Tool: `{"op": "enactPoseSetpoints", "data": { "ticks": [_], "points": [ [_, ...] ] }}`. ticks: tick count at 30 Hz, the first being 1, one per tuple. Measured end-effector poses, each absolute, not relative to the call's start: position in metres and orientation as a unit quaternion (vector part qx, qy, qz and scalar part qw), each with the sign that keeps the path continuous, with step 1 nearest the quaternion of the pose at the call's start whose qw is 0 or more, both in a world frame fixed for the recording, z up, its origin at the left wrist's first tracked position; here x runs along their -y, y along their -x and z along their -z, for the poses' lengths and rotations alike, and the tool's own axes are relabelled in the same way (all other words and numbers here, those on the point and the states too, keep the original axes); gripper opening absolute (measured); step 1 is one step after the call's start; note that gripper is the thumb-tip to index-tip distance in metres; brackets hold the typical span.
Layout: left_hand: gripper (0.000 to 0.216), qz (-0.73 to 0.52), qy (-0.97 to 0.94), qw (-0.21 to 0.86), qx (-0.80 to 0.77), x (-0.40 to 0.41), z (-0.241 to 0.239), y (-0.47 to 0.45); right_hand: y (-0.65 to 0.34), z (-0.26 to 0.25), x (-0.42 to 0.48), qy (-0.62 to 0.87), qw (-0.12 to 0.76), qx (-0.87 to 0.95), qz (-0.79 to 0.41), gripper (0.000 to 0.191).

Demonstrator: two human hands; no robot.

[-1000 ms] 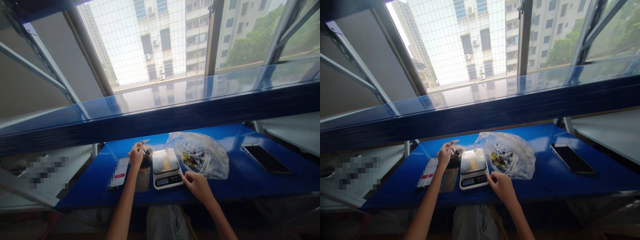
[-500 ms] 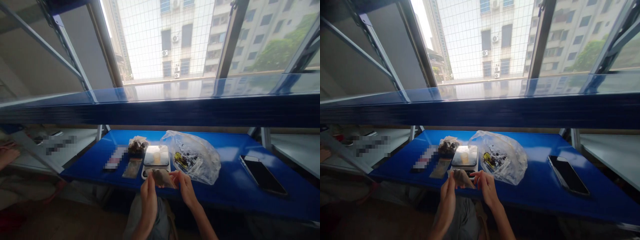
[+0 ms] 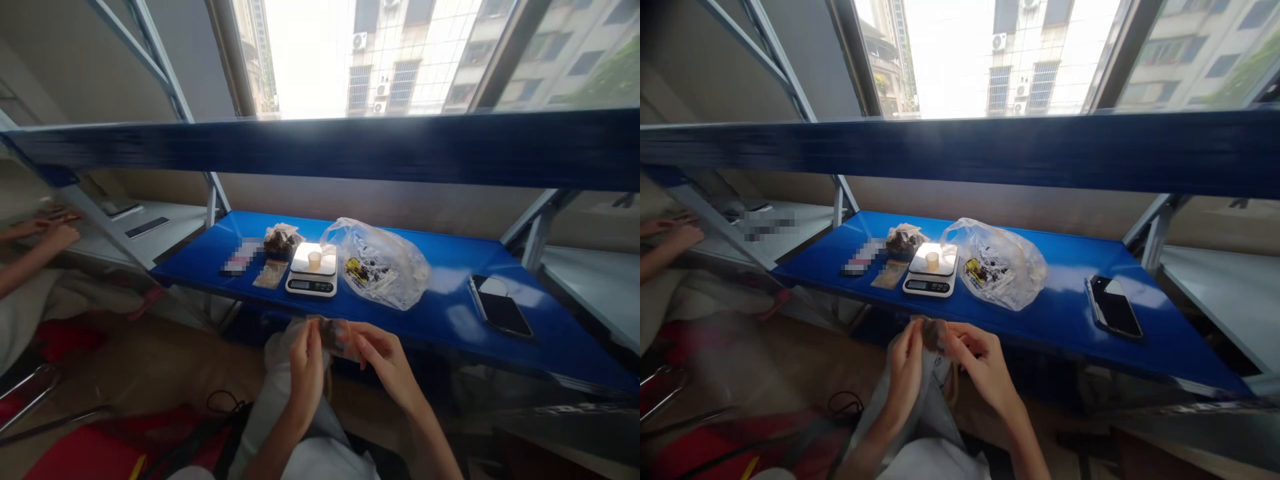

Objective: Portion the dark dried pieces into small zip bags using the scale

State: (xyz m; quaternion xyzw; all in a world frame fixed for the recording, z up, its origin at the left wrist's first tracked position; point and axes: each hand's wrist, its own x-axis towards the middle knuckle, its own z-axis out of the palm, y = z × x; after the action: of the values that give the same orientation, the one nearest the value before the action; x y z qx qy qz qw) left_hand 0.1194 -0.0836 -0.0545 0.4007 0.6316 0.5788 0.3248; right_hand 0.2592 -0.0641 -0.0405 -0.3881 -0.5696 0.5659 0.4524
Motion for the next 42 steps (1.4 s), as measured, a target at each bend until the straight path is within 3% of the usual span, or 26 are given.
{"op": "enactPoseSetpoints", "data": {
  "ticks": [7, 11, 15, 17, 22, 27, 34, 42],
  "points": [
    [0.035, -0.561, -0.446, 0.336, -0.612, 0.093, 0.055, -0.124, -0.261, 0.041, 0.068, 0.413, 0.492, 0.522, -0.561, 0.035],
    [0.032, -0.591, -0.458, 0.184, -0.638, 0.098, 0.055, -0.125, -0.263, 0.037, 0.07, 0.415, 0.496, 0.491, -0.584, 0.034],
    [0.008, -0.588, -0.511, 0.021, -0.626, 0.107, 0.044, -0.124, -0.265, 0.034, 0.074, 0.384, 0.488, 0.468, -0.629, 0.028],
    [0.014, -0.565, -0.564, -0.004, -0.603, 0.112, 0.036, -0.124, -0.265, 0.035, 0.076, 0.36, 0.48, 0.46, -0.655, 0.024],
    [0.021, -0.507, -0.676, 0.113, -0.522, 0.114, 0.023, -0.127, -0.264, 0.041, 0.076, 0.346, 0.476, 0.44, -0.678, 0.018],
    [0.021, -0.497, -0.661, 0.232, -0.512, 0.102, 0.026, -0.129, -0.264, 0.042, 0.07, 0.363, 0.477, 0.443, -0.667, 0.024],
    [0.024, -0.431, -0.699, 0.244, -0.516, 0.081, 0.021, -0.129, -0.271, 0.051, 0.058, 0.368, 0.448, 0.459, -0.673, 0.022],
    [0.027, -0.35, -0.747, 0.277, -0.493, 0.065, 0.005, -0.132, -0.279, 0.065, 0.055, 0.354, 0.527, 0.432, -0.64, 0.018]
  ]
}}
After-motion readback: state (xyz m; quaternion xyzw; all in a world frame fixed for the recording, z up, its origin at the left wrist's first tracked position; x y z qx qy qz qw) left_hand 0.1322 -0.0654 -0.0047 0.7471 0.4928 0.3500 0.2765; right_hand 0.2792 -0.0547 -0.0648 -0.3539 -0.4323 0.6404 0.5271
